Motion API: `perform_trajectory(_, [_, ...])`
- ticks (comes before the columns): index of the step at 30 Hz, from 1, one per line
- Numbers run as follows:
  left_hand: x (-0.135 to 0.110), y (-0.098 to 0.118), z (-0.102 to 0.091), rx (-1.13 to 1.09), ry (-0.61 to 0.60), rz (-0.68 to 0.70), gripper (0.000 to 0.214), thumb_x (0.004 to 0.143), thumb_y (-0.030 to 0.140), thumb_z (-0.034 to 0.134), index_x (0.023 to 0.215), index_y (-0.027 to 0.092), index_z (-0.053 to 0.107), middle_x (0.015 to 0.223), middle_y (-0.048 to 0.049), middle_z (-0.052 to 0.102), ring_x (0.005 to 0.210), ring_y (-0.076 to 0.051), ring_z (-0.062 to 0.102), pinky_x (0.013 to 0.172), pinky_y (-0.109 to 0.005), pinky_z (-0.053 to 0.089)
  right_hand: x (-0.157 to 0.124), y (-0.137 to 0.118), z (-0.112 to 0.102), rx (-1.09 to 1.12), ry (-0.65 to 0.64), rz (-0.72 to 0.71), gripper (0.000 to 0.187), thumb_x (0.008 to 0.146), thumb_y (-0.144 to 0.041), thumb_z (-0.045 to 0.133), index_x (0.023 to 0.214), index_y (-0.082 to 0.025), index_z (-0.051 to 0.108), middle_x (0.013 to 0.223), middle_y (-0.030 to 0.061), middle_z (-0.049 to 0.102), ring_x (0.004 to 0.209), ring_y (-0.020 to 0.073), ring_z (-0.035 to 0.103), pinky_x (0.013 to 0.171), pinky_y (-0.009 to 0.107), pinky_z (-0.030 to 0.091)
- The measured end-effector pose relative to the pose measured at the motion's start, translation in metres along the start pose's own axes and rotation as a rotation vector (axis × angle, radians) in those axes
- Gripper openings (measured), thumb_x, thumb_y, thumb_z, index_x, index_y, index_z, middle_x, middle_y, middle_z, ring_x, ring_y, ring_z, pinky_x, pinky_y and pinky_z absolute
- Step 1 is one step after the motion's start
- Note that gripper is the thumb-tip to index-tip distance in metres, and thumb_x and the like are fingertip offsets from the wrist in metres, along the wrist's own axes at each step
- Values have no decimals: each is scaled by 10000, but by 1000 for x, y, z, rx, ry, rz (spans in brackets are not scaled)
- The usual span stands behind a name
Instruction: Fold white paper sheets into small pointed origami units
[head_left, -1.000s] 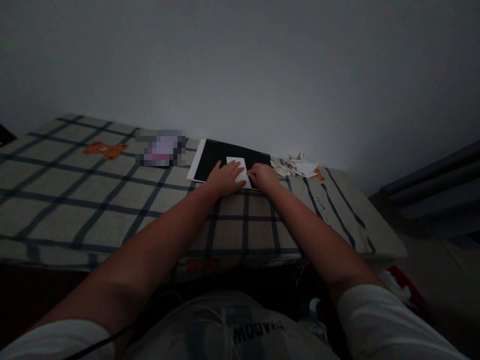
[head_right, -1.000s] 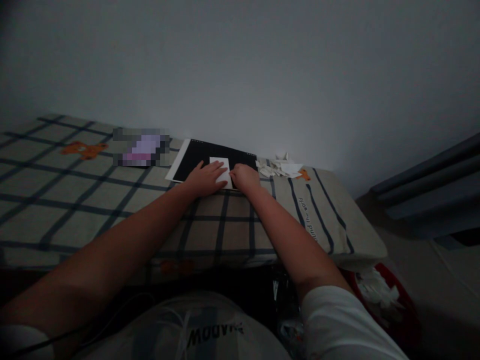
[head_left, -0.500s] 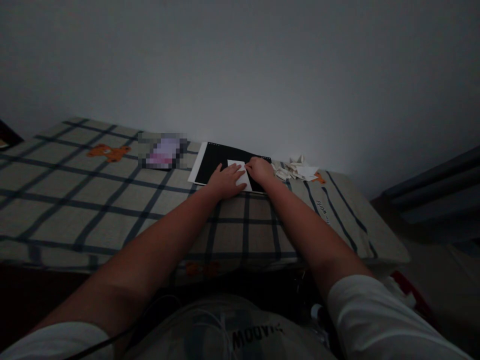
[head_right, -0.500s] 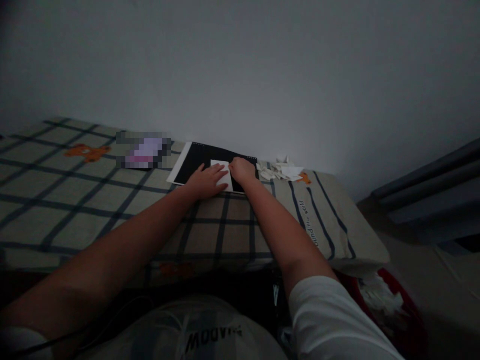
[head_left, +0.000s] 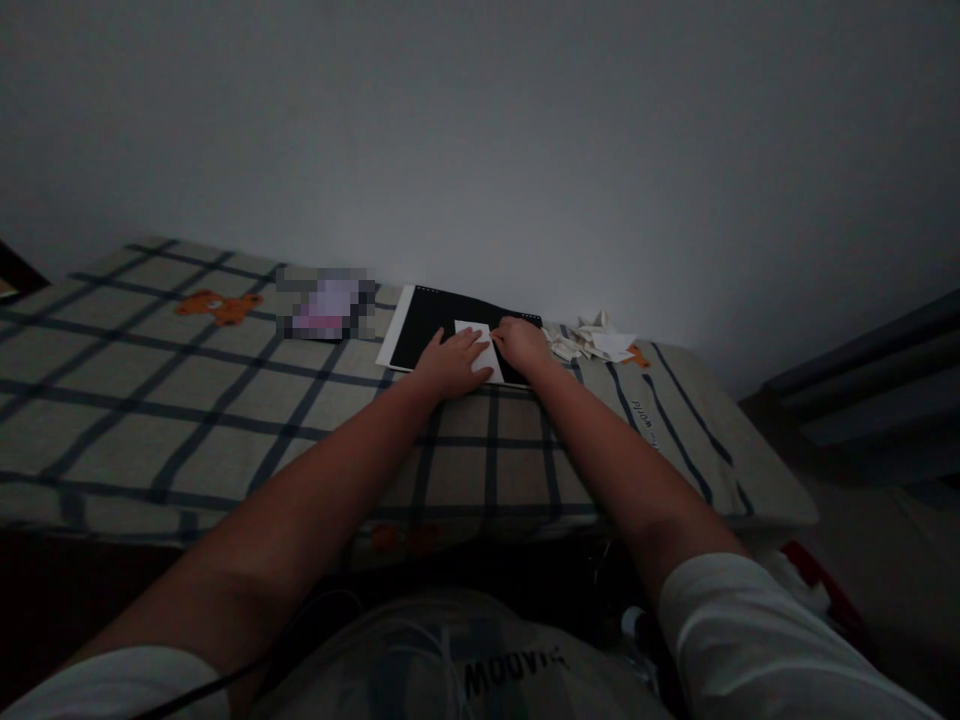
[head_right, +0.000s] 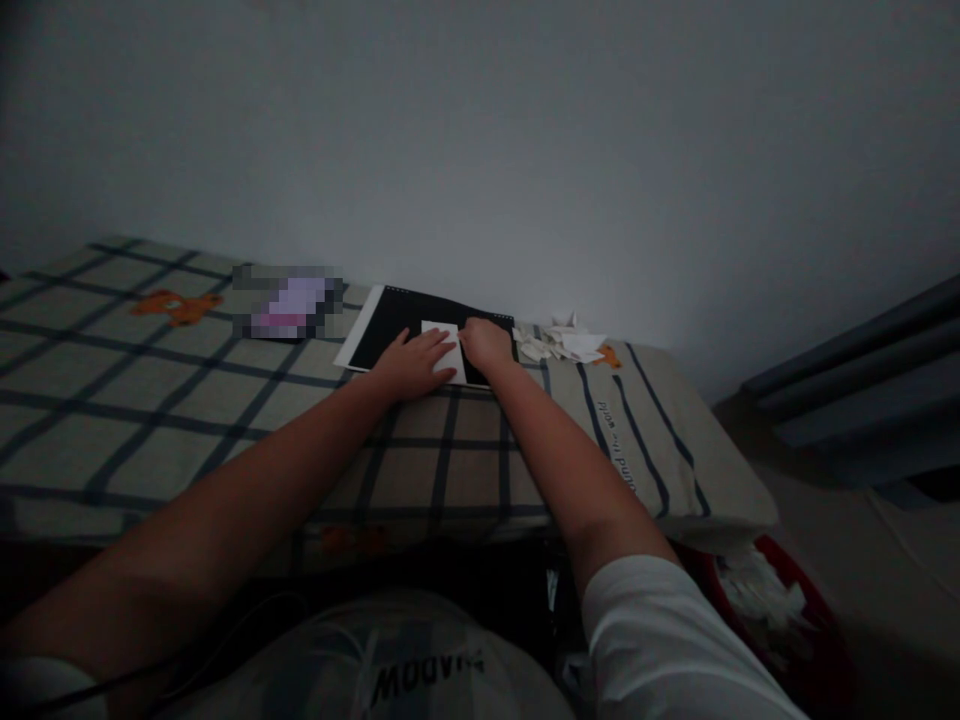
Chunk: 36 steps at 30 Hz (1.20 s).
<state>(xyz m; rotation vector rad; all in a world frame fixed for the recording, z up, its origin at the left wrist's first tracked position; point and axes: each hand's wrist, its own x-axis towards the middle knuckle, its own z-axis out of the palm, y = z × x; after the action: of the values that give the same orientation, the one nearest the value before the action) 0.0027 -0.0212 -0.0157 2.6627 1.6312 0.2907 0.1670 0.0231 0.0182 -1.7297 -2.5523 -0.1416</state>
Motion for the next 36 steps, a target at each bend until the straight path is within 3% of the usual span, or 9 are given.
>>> perform_trajectory(8, [0,0,-1,18,-7,4,634,1002,519,350,1539,184,389,1648,-94,300,1525,-252,261,1231,-574,153,-41,-1,-2,-75,58,-108,371,1012,-285,407,1048,-202,766,1115,97,707,1030,233,630,743,300,433])
perform_trajectory(14, [0,0,-2,10,-13,-1,629,1000,522,348,1536,195,396,1653,-83,289,1527,-249,259,1235,-573,138,-70,-5,-8,-57,13,-166,365,1020,-287,407,1051,-208,762,1092,95,706,1056,216,614,741,286,419])
perform_trajectory(21, [0,0,-1,-2,2,-2,634,997,529,355,1535,197,399,1648,-88,301,1525,-251,262,1235,-567,137,-87,-10,-13,26,-23,-99,340,1004,-327,459,1015,-198,772,1049,79,725,951,201,653,714,288,423])
perform_trajectory(29, [-2,-1,-2,-3,2,10,624,995,518,383,1534,203,398,1647,-104,305,1523,-262,267,1229,-569,149,-69,2,-28,120,-126,-113,219,905,-285,592,886,-218,800,952,63,761,855,200,670,713,289,454])
perform_trajectory(33, [-3,-1,-7,-12,-23,35,600,999,461,409,1533,189,392,1646,-123,300,1528,-271,252,1221,-597,148,-39,15,-19,247,103,-192,273,955,-265,536,1008,-170,786,1082,104,750,1020,215,667,898,330,494])
perform_trajectory(36, [-3,-3,-11,-17,-47,79,570,981,404,454,1508,187,432,1649,-126,292,1539,-274,218,1218,-591,169,-21,21,3,323,188,-289,360,945,-185,535,1268,-156,691,1352,112,662,1280,215,579,1095,365,430])
